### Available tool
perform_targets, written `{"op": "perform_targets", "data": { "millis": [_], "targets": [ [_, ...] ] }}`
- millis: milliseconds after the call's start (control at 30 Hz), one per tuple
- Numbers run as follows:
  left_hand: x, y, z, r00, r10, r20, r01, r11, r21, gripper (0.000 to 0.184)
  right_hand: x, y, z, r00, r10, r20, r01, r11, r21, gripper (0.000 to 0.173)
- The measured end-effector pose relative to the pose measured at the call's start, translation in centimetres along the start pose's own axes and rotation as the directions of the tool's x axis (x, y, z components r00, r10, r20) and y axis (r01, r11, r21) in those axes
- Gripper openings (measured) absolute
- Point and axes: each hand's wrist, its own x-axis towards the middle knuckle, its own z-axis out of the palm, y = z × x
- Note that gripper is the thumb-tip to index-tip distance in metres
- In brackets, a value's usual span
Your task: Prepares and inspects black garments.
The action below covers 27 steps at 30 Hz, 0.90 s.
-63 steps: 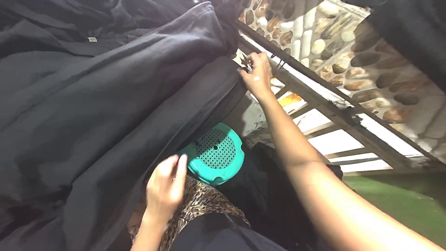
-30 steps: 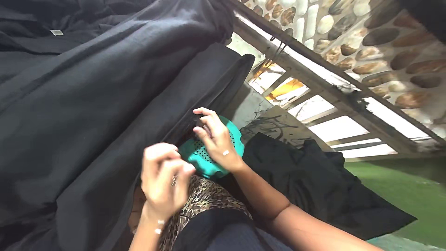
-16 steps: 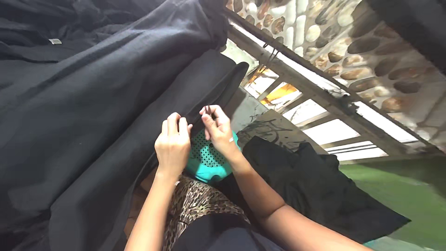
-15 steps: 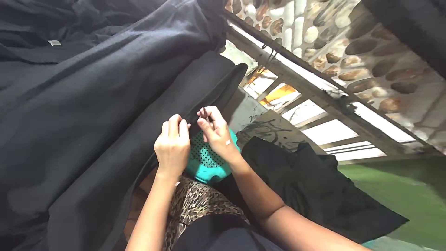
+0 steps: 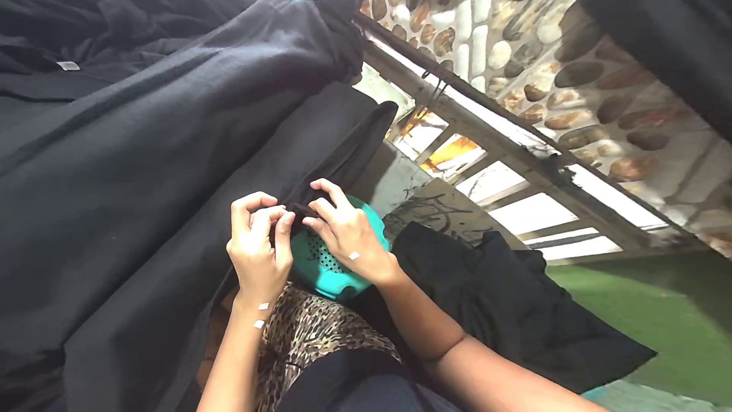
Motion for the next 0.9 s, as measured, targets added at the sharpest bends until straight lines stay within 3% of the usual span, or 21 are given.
{"op": "perform_targets", "data": {
  "millis": [67, 167, 233, 333, 467, 633, 767, 833, 900],
  "targets": [
    [-1.1, 0.0, -0.7, 0.987, 0.16, -0.02, -0.16, 0.987, -0.023, 0.028, 0.0, 0.0, -0.1, 1.0, 0.013, 0.011, -0.013, 1.0, 0.011, 0.019],
    [-5.9, 0.2, -2.5, 0.947, 0.305, 0.105, -0.313, 0.946, 0.077, 0.043, 0.1, -0.3, 0.0, 0.997, 0.065, 0.028, -0.065, 0.998, 0.008, 0.026],
    [-10.4, -0.3, -5.0, 0.937, 0.23, 0.263, -0.305, 0.905, 0.295, 0.052, -0.1, -0.1, 0.5, 0.997, 0.07, 0.032, -0.07, 0.997, 0.014, 0.029],
    [-16.0, -1.3, -11.4, 0.922, 0.013, 0.386, -0.27, 0.736, 0.621, 0.045, -0.2, 0.3, 1.1, 0.997, 0.068, 0.033, -0.069, 0.997, 0.038, 0.031],
    [-18.6, -1.2, -20.5, 0.906, -0.09, 0.413, -0.298, 0.557, 0.775, 0.037, 0.2, 0.8, 0.3, 0.994, 0.078, 0.077, -0.082, 0.995, 0.051, 0.033],
    [-16.4, -1.2, -26.6, 0.943, -0.152, 0.296, -0.124, 0.664, 0.737, 0.049, 2.7, 0.5, 0.7, 0.991, 0.132, 0.002, -0.132, 0.991, -0.04, 0.046],
    [-16.9, -1.9, -28.4, 0.933, -0.249, 0.259, -0.012, 0.699, 0.715, 0.063, 4.6, 0.8, -0.1, 0.995, 0.1, 0.002, -0.1, 0.993, -0.066, 0.05],
    [-17.1, -2.2, -28.4, 0.927, -0.27, 0.26, 0.035, 0.754, 0.656, 0.061, 3.9, 2.0, -2.4, 0.995, 0.042, -0.09, -0.034, 0.996, 0.087, 0.038],
    [-17.4, -2.3, -28.2, 0.921, -0.273, 0.278, 0.04, 0.777, 0.628, 0.06, 0.7, 2.5, -6.4, 0.924, 0.164, -0.345, -0.025, 0.927, 0.375, 0.013]
  ]
}}
